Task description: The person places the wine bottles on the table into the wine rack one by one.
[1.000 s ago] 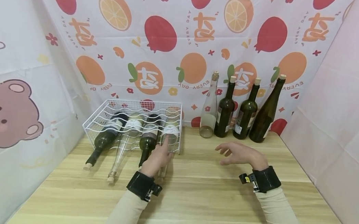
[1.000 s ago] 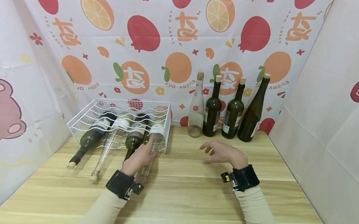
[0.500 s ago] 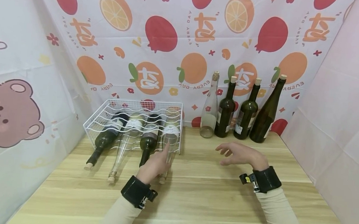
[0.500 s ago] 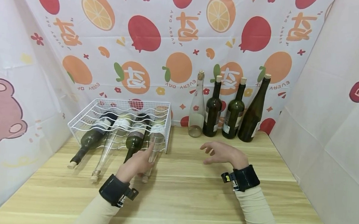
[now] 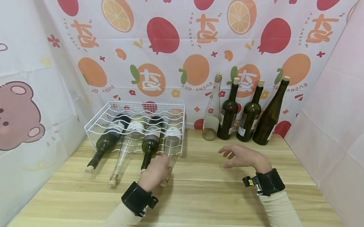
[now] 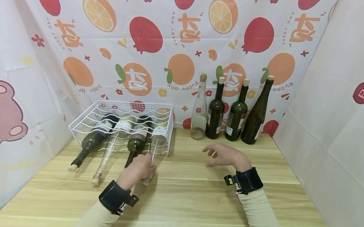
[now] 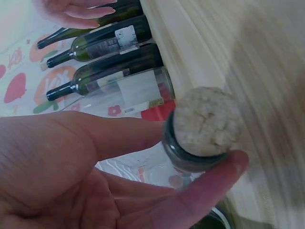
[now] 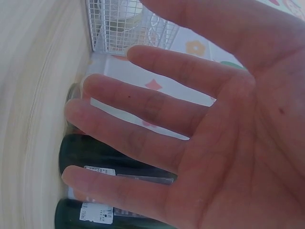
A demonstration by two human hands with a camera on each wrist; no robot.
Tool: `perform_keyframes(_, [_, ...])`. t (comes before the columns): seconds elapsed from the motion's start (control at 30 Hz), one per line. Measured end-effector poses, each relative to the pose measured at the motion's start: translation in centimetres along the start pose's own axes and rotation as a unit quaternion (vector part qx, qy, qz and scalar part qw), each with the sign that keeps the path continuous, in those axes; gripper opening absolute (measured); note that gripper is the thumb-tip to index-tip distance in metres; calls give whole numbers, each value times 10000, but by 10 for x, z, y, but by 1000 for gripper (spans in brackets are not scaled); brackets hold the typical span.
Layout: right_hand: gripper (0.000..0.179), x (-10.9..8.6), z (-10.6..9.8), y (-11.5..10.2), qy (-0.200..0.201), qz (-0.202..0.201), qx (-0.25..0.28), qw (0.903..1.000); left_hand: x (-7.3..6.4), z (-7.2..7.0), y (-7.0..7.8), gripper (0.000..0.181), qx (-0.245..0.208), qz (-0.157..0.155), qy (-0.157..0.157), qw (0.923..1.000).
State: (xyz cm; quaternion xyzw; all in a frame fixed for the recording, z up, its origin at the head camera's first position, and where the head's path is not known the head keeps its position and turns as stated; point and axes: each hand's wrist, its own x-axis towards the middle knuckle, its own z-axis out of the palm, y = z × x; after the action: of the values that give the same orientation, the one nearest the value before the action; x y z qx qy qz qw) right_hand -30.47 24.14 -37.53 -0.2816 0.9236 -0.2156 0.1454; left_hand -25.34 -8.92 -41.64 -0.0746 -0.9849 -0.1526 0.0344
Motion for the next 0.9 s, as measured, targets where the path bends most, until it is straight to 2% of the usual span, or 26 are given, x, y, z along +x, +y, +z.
perform_keyframes(0.2, [56, 1, 1, 0, -31, -1, 11, 10000, 0, 2, -2, 27, -15, 242, 59, 9997])
perform_keyframes(0.5, [54, 1, 0, 0, -25, 61, 29, 10000, 1, 5, -2, 33, -330, 420, 240, 9983])
perform_keyframes(0.73, [54, 1, 0, 0, -34, 140, 117, 9998, 2, 2, -3, 30, -629, 232, -37, 9977])
perform_keyframes(0.9, [54, 1, 0, 0, -37, 153, 120, 9998, 2, 0, -4, 33, -478, 64, -292, 9984])
